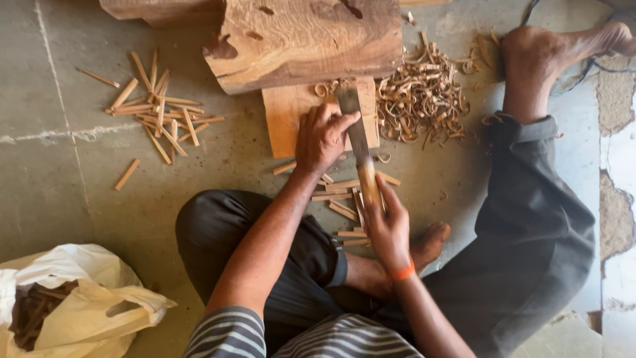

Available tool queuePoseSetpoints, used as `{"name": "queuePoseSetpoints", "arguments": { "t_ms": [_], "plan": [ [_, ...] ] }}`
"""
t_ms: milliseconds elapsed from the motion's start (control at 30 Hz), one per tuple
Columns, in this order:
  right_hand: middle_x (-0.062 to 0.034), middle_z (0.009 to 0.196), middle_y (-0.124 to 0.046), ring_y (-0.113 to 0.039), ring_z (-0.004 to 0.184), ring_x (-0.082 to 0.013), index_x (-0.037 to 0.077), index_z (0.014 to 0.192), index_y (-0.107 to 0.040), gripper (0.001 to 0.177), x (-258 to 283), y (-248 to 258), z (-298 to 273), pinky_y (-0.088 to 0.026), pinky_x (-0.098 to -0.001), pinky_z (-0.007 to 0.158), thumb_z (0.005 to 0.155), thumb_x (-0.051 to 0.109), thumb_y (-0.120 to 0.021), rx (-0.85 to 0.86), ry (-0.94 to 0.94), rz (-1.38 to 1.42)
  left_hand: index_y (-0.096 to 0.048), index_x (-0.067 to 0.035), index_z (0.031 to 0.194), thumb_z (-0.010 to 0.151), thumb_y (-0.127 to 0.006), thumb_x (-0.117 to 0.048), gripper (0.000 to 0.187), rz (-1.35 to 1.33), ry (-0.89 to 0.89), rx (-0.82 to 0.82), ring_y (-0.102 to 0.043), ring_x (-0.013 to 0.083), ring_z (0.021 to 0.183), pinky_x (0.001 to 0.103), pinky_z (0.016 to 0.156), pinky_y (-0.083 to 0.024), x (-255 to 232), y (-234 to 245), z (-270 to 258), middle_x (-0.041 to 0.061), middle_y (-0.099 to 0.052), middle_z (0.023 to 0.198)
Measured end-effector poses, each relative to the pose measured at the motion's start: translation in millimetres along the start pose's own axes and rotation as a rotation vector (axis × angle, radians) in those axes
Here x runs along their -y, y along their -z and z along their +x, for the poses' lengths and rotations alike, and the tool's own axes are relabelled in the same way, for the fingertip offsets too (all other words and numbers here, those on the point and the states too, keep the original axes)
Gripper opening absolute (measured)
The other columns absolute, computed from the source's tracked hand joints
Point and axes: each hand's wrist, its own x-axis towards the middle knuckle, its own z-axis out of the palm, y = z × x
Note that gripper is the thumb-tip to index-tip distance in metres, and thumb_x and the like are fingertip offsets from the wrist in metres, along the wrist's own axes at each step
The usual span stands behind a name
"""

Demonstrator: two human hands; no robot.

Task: The person sits on the floor and uses a chisel to carve small wooden sticks from a larger block of wood. They repeatedly strike the chisel with a mallet to shape the wood, creating a pile of shavings and finished sticks.

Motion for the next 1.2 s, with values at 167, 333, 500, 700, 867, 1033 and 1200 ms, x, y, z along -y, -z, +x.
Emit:
{"name": "queuePoseSetpoints", "arguments": {
  "t_ms": [167, 333, 500, 700, 867, 1033, 1200],
  "plan": [
    [-0.0036, 0.082, -0.057, -0.047, 0.058, -0.0035, 0.006, 0.158, -0.046, 0.056, -9, -12, 13, -0.041, -0.0209, 0.048, 0.103, 0.013, -0.059, 0.004, 0.016, 0.16, -0.072, -0.025, 0.114, 0.08, -0.083, -0.009, 0.038, -0.066, -0.01, -0.027, -0.059, 0.0232, 0.096, 0.04, 0.083, -0.046, -6, 13, 4, 0.002, -0.062, 0.103],
    [0.0025, 0.1, -0.069, -0.053, 0.068, -0.0019, 0.004, 0.152, -0.047, 0.055, 0, 1, 7, -0.046, -0.0197, 0.057, 0.099, 0.012, -0.058, -0.007, 0.056, 0.101, -0.064, -0.017, 0.12, 0.081, -0.081, -0.007, 0.043, -0.049, 0.016, -0.017, -0.06, 0.0243, 0.102, 0.041, 0.088, -0.047, -13, 20, 16, 0.003, -0.063, 0.11],
    [-0.0027, 0.079, -0.064, -0.048, 0.054, -0.0045, 0.007, 0.154, -0.048, 0.055, 9, -12, 7, -0.042, -0.0221, 0.046, 0.101, 0.015, -0.059, -0.035, 0.018, -0.018, -0.066, -0.019, 0.115, 0.083, -0.078, -0.001, 0.039, -0.024, 0.007, -0.019, -0.06, 0.0226, 0.1, 0.039, 0.085, -0.046, -11, 18, 5, 0.001, -0.063, 0.107],
    [0.0022, 0.084, -0.067, -0.051, 0.056, -0.0028, 0.008, 0.152, -0.046, 0.057, 15, -14, 4, -0.042, -0.0209, 0.046, 0.098, 0.016, -0.059, -0.027, -0.002, -0.008, -0.065, -0.019, 0.115, 0.078, -0.072, 0.004, 0.044, -0.014, 0.011, -0.004, -0.06, 0.023, 0.098, 0.039, 0.082, -0.047, -9, 17, 10, 0.003, -0.061, 0.103],
    [0.0012, 0.08, -0.059, -0.048, 0.058, -0.003, 0.01, 0.156, -0.047, 0.058, -6, -14, 11, -0.04, -0.0197, 0.046, 0.1, 0.015, -0.059, -0.016, -0.056, 0.123, -0.062, -0.019, 0.12, 0.084, -0.077, 0.001, 0.044, -0.014, -0.006, -0.034, -0.059, 0.0221, 0.094, 0.039, 0.079, -0.047, -5, 9, 1, 0.002, -0.061, 0.101],
    [-0.0015, 0.08, -0.062, -0.049, 0.057, -0.0057, 0.008, 0.154, -0.047, 0.056, -10, -17, 15, -0.04, -0.021, 0.046, 0.101, 0.015, -0.06, -0.019, -0.051, 0.282, -0.057, -0.013, 0.129, 0.085, -0.078, 0.002, 0.051, 0.002, 0.008, -0.059, -0.062, 0.0208, 0.097, 0.039, 0.087, -0.05, 2, -2, 3, 0.004, -0.063, 0.106],
    [0.0002, 0.099, -0.065, -0.059, 0.071, -0.0058, 0.003, 0.153, -0.044, 0.052, -2, 6, -12, -0.044, -0.0216, 0.051, 0.104, 0.022, -0.051, -0.043, 0.039, 0.462, -0.053, -0.007, 0.132, 0.081, -0.088, -0.013, 0.062, -0.088, -0.019, -0.132, -0.063, 0.0224, 0.102, 0.038, 0.09, -0.051, 6, -1, 3, 0.01, -0.064, 0.115]
  ]
}}
